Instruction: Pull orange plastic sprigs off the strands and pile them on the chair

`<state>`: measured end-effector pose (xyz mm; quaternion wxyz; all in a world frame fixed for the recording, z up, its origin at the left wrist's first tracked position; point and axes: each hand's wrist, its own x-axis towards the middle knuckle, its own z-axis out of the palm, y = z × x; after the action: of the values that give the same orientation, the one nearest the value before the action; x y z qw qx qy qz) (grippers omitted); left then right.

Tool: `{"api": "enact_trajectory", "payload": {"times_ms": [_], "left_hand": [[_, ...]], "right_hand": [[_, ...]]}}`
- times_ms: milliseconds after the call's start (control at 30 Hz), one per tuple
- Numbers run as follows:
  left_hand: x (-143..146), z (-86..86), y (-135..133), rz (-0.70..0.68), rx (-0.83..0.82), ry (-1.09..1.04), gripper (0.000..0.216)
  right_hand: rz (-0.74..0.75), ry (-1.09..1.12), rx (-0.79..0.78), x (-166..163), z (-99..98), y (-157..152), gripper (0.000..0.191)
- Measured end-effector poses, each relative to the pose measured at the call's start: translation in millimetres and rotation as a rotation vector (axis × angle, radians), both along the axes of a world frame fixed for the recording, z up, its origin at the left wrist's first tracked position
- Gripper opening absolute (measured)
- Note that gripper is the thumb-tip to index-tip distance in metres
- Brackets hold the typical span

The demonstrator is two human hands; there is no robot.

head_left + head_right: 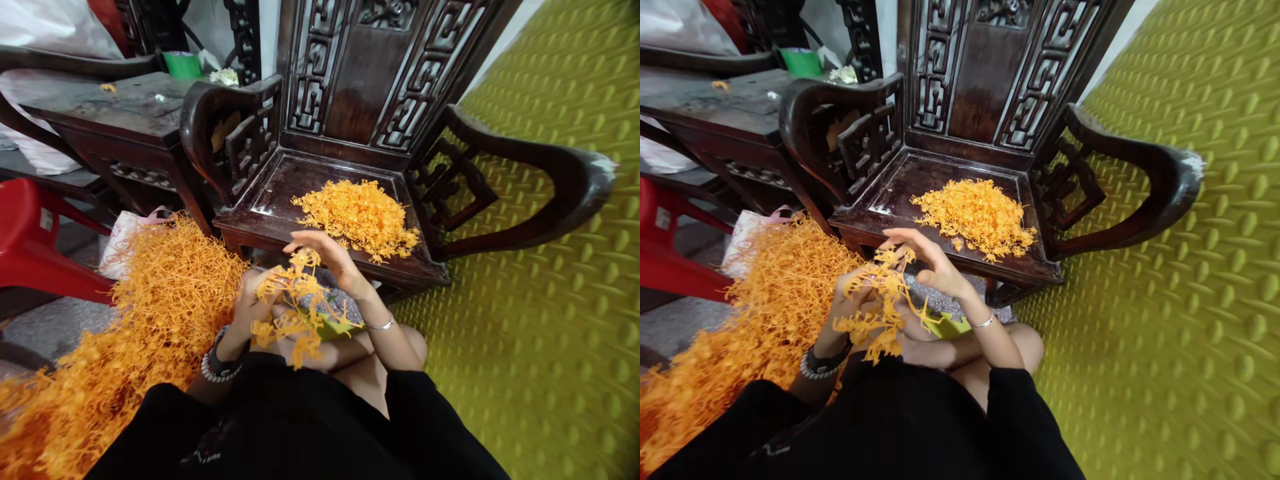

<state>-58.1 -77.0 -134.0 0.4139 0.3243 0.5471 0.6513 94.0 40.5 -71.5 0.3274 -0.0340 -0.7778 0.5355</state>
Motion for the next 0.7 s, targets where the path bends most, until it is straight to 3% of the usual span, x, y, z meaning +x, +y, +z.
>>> {"api": "enact_trajectory", "payload": {"times_ms": [67,200,333,500,700], "left_hand": [[3.4,7.0,-3.7,-0.022,-0.041,0.022,0.023],[4.1,11.2,-7.5,-0.112,-0.047,0.05,0.022],[4.8,11.4,-10.7,-0.263,-0.048,0.047,0.034],[16.4,22.4,-19.2,-0.477,-0.048,0.04,0.038],[14.9,39.0,-20.4,-0.691,0.105,0.271,0.04]], "right_hand": [[-0.038,-0.011,0.05,-2.3,2.6,-11.0,0.065],[-0.246,-0.098,0.26,-2.3,10.2,-19.6,0.013],[-0.395,-0.075,0.286,2.4,14.0,-26.7,0.019],[-0.609,0.025,0.126,10.9,21.6,-43.0,0.025],[-0.877,0.13,0.118,25.2,32.9,-65.4,0.022]]}}
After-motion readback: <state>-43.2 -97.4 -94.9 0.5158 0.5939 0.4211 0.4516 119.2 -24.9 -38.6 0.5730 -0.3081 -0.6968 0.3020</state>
